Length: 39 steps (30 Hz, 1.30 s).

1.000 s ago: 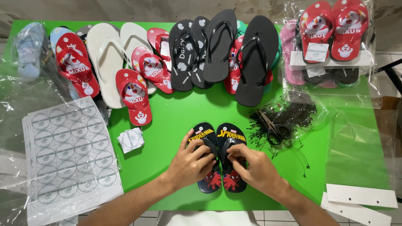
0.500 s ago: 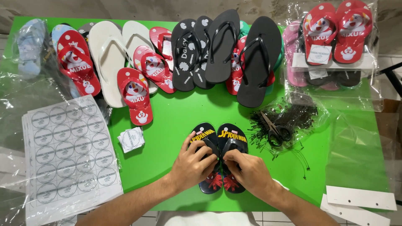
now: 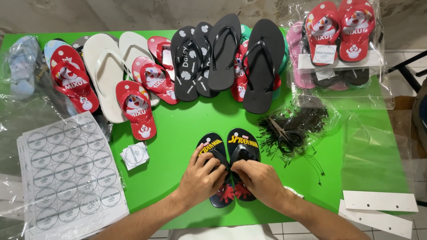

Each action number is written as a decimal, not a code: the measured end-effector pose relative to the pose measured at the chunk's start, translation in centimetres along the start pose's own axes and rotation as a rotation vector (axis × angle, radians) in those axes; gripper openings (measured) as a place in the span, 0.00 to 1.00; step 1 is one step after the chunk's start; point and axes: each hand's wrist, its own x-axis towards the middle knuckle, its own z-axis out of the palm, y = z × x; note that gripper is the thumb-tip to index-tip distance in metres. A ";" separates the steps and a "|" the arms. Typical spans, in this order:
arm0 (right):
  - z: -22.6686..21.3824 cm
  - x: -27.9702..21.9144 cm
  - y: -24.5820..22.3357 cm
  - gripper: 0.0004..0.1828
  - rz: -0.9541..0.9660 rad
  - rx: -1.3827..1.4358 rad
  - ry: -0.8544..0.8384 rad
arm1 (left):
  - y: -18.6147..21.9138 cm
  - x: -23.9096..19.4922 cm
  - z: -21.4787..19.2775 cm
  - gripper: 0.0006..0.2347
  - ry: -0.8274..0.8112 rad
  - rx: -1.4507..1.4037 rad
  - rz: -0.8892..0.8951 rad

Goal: Cleaning flip-flops with a cloth and placing them into plastic bags for packaging.

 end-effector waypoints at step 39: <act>-4.0 1.9 -1.6 0.03 0.126 0.449 0.016 | 0.3 -0.2 0.1 0.03 0.087 -0.525 0.103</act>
